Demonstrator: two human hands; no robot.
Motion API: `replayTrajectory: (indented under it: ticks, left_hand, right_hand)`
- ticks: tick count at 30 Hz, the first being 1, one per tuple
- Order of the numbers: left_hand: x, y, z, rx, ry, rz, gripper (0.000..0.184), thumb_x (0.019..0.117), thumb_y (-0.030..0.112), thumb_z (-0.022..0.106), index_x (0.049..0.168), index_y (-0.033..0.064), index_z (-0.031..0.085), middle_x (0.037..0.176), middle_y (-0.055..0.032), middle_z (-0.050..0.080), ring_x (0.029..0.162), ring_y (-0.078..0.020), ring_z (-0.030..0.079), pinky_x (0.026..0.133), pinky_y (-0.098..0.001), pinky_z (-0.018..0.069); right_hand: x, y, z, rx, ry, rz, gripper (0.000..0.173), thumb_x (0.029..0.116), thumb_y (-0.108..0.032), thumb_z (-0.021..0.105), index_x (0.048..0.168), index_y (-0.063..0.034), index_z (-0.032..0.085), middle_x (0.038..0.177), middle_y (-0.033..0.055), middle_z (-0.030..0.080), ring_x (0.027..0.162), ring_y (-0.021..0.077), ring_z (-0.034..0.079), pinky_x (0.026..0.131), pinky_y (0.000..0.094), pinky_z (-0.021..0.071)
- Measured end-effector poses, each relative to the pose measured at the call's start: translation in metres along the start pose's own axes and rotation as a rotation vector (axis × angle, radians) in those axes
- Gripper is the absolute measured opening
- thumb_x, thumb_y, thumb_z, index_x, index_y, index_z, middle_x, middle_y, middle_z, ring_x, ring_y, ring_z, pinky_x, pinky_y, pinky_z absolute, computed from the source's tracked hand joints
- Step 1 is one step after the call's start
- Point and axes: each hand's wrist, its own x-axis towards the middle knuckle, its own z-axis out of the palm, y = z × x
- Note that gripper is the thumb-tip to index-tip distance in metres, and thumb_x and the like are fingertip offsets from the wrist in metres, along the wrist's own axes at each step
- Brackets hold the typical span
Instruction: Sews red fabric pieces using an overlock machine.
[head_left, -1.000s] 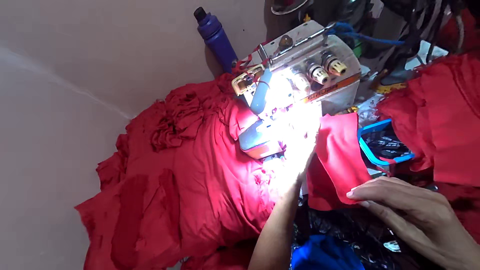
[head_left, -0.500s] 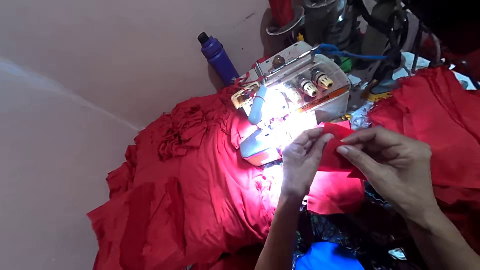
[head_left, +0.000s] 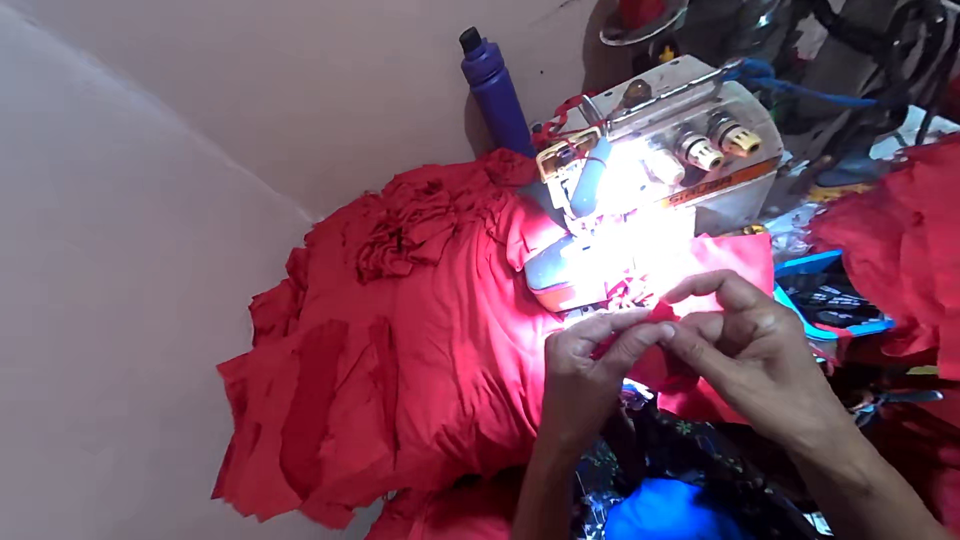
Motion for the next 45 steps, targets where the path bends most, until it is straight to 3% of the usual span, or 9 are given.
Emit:
replayTrajectory:
  ticks: [4, 10, 17, 21, 26, 31, 35, 38, 45]
  left_hand:
    - [-0.003, 0.013, -0.046, 0.180, -0.172, 0.206, 0.010, 0.0936, 0.003, 0.067, 0.095, -0.0032, 0.075, 0.091, -0.0012, 0.074, 0.088, 0.0003, 0.069, 0.082, -0.0179, 0.0576]
    - [-0.011, 0.023, -0.086, 0.155, -0.200, 0.231, 0.014, 0.1000, 0.015, 0.063, 0.097, 0.0060, 0.074, 0.094, 0.0082, 0.073, 0.091, 0.0041, 0.067, 0.083, -0.0171, 0.0572]
    - [0.011, 0.011, -0.088, 0.245, -0.032, 0.292, 0.008, 0.0930, 0.009, 0.070, 0.091, 0.0050, 0.077, 0.089, 0.0045, 0.069, 0.087, 0.0002, 0.065, 0.077, -0.0154, 0.0554]
    - [0.054, -0.020, -0.076, 0.285, 0.011, 0.259, 0.007, 0.0872, 0.004, 0.075, 0.093, 0.0027, 0.078, 0.088, 0.0011, 0.068, 0.083, -0.0005, 0.063, 0.075, -0.0153, 0.0523]
    - [0.088, -0.072, -0.043, 0.522, 0.077, 0.044, 0.017, 0.0886, 0.006, 0.076, 0.104, 0.0004, 0.070, 0.088, -0.0141, 0.070, 0.075, -0.0219, 0.066, 0.069, -0.0412, 0.0557]
    - [0.089, -0.077, -0.021, 0.882, 0.172, 0.116, 0.021, 0.0909, 0.016, 0.073, 0.108, 0.0032, 0.073, 0.110, -0.0181, 0.068, 0.105, -0.0363, 0.062, 0.087, -0.0549, 0.0478]
    - [0.057, -0.081, -0.001, 1.014, 0.266, 0.272, 0.013, 0.0875, 0.013, 0.071, 0.090, 0.0020, 0.078, 0.095, -0.0183, 0.073, 0.094, -0.0364, 0.069, 0.084, -0.0499, 0.0514]
    - [0.044, -0.082, 0.010, 1.090, 0.295, 0.241, 0.014, 0.0885, 0.015, 0.072, 0.094, 0.0069, 0.081, 0.096, -0.0141, 0.075, 0.096, -0.0328, 0.070, 0.091, -0.0472, 0.0512]
    - [0.060, -0.078, 0.014, 0.949, 0.286, 0.036, 0.023, 0.0911, 0.012, 0.068, 0.110, 0.0028, 0.076, 0.109, -0.0160, 0.074, 0.109, -0.0320, 0.069, 0.100, -0.0485, 0.0495]
  right_hand:
    - [-0.001, -0.001, 0.009, 0.139, -0.341, 0.110, 0.015, 0.0944, -0.015, 0.066, 0.109, -0.0168, 0.063, 0.069, -0.0183, 0.064, 0.062, -0.0109, 0.057, 0.058, 0.0076, 0.0470]
    - [-0.011, 0.002, 0.029, 0.218, -0.477, 0.135, 0.012, 0.0925, -0.010, 0.066, 0.104, -0.0089, 0.068, 0.077, -0.0174, 0.068, 0.068, -0.0122, 0.060, 0.061, 0.0069, 0.0495]
    - [-0.015, 0.014, 0.044, 0.040, -0.287, 0.033, 0.012, 0.0914, -0.021, 0.069, 0.089, -0.0096, 0.073, 0.071, -0.0133, 0.067, 0.064, -0.0118, 0.059, 0.058, 0.0072, 0.0495]
    - [0.004, 0.032, 0.048, -0.220, -0.058, -0.047, 0.022, 0.0918, -0.026, 0.068, 0.093, -0.0061, 0.078, 0.090, -0.0007, 0.073, 0.079, -0.0072, 0.065, 0.068, 0.0103, 0.0534]
    - [0.029, 0.066, 0.051, -0.274, 0.056, 0.186, 0.022, 0.0959, -0.018, 0.064, 0.096, 0.0023, 0.073, 0.079, 0.0047, 0.070, 0.069, 0.0051, 0.067, 0.069, 0.0242, 0.0570]
    - [0.026, 0.067, 0.049, -0.321, 0.051, 0.259, 0.029, 0.0958, -0.022, 0.065, 0.108, 0.0044, 0.070, 0.085, 0.0081, 0.069, 0.074, 0.0080, 0.065, 0.072, 0.0279, 0.0549]
    - [0.007, 0.066, 0.046, -0.319, 0.084, 0.144, 0.032, 0.0919, -0.022, 0.065, 0.108, 0.0048, 0.072, 0.089, 0.0054, 0.071, 0.077, -0.0003, 0.064, 0.071, 0.0169, 0.0530]
    - [0.001, 0.069, 0.042, -0.314, 0.128, 0.092, 0.028, 0.0933, -0.023, 0.065, 0.101, 0.0022, 0.074, 0.096, 0.0063, 0.073, 0.085, -0.0023, 0.066, 0.077, 0.0144, 0.0531]
    - [0.032, 0.074, 0.043, -0.263, 0.191, 0.157, 0.038, 0.0936, -0.021, 0.066, 0.123, 0.0037, 0.064, 0.088, 0.0028, 0.071, 0.070, 0.0014, 0.068, 0.065, 0.0195, 0.0591]
